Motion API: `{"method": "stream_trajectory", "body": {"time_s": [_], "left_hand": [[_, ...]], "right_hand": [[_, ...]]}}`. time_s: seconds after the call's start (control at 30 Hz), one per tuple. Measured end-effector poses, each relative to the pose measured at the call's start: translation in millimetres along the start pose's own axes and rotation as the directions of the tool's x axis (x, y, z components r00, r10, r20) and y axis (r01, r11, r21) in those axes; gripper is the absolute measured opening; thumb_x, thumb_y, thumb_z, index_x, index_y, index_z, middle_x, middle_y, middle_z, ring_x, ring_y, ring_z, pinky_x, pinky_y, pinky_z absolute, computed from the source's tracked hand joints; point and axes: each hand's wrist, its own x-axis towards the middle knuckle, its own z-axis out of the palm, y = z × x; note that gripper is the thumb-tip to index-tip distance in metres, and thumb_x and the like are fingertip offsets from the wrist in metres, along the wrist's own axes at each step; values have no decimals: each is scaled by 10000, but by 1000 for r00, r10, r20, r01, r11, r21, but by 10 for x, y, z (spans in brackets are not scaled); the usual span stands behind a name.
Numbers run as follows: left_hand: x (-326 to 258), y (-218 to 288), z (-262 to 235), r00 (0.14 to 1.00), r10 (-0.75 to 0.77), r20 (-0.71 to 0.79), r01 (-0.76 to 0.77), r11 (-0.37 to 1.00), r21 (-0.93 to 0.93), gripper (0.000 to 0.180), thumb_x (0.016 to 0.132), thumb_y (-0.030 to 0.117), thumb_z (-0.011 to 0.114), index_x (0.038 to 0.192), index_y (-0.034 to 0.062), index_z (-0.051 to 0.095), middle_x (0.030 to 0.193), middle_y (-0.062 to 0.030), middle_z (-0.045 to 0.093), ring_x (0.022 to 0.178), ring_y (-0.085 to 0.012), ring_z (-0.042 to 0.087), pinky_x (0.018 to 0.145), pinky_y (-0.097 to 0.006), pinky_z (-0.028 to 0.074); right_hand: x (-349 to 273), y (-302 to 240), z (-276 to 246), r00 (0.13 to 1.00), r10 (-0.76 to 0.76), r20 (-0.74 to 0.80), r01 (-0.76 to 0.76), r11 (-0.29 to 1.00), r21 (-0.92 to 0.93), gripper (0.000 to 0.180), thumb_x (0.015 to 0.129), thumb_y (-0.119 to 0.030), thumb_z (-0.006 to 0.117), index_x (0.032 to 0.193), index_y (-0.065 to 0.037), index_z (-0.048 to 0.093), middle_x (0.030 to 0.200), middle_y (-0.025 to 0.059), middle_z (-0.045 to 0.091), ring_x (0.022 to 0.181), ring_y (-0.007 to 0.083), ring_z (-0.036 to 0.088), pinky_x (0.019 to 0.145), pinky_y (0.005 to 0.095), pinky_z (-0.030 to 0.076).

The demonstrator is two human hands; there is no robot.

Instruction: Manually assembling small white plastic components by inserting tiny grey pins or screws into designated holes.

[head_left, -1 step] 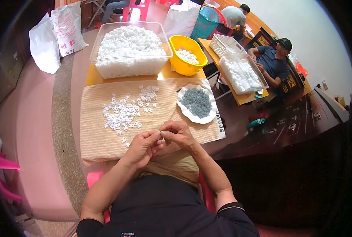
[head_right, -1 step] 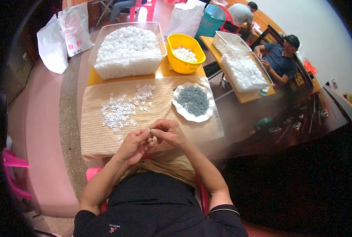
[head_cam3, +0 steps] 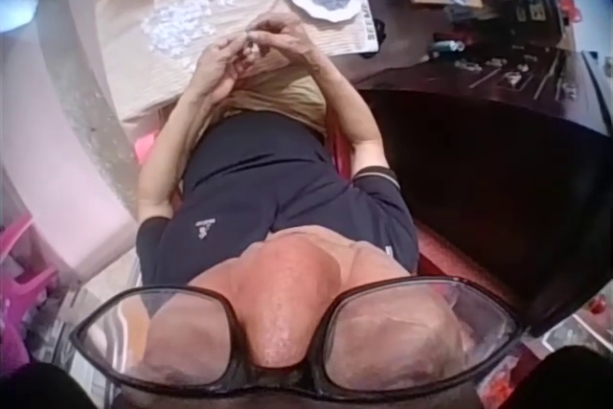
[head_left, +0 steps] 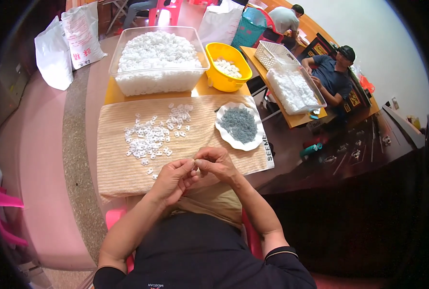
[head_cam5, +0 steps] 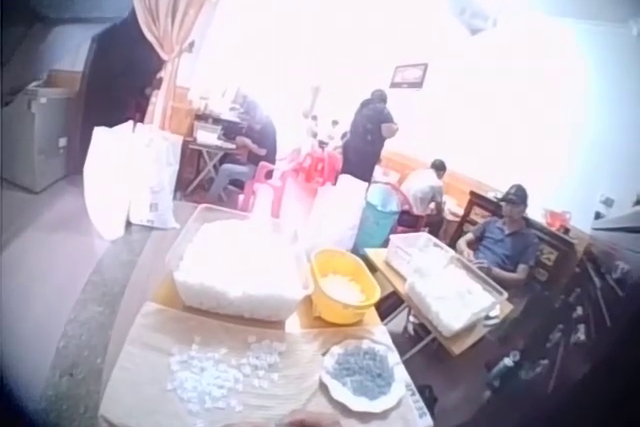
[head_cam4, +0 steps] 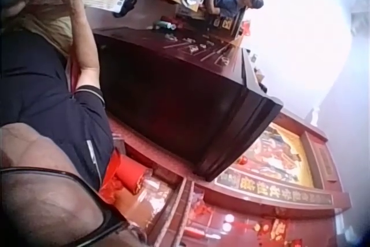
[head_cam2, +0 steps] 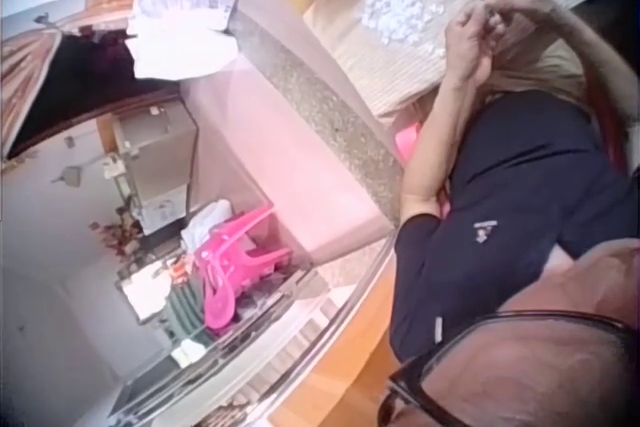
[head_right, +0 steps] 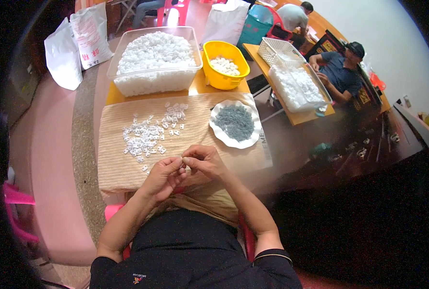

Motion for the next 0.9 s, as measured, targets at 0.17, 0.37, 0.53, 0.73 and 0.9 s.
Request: {"method": "stream_trajectory", "body": {"time_s": [0.17,0.37,0.53,0.73,0.9], "left_hand": [[16,-11,-30,1000,3,-5,-3,1000,-2,133,935,191,609,929,58,619,805,5,618,730,-77,603,695,-222,537],[17,-41,-19,997,76,-28,-74,996,57,138,938,193,607,915,57,614,792,-10,611,705,-99,604,655,-224,524],[20,-56,-8,977,182,-113,-167,978,128,135,923,177,629,929,43,614,796,-14,612,700,-108,607,651,-233,524],[48,-70,-4,929,352,-115,-294,889,351,124,924,117,619,944,-5,625,784,-37,637,697,-103,622,648,-216,519],[51,-58,11,909,408,-87,-320,816,481,114,918,86,616,947,-24,628,789,-40,641,689,-94,621,650,-217,517]], "right_hand": [[4,16,30,1000,-18,1,18,1000,2,158,911,-139,646,991,-3,647,811,40,670,709,74,625,580,198,506],[27,69,69,996,-46,-75,41,997,-72,147,908,-132,648,940,12,648,780,22,657,674,62,611,583,215,525],[37,35,115,993,-43,-114,27,990,-137,170,918,-149,638,910,21,641,762,18,646,660,65,604,584,215,517],[40,68,85,994,-14,-105,2,993,-115,218,927,-192,633,907,25,638,753,18,629,655,69,592,590,220,521],[32,51,95,994,44,-98,-46,999,-14,221,937,-204,618,916,15,633,754,31,628,652,79,587,598,231,506]]}}
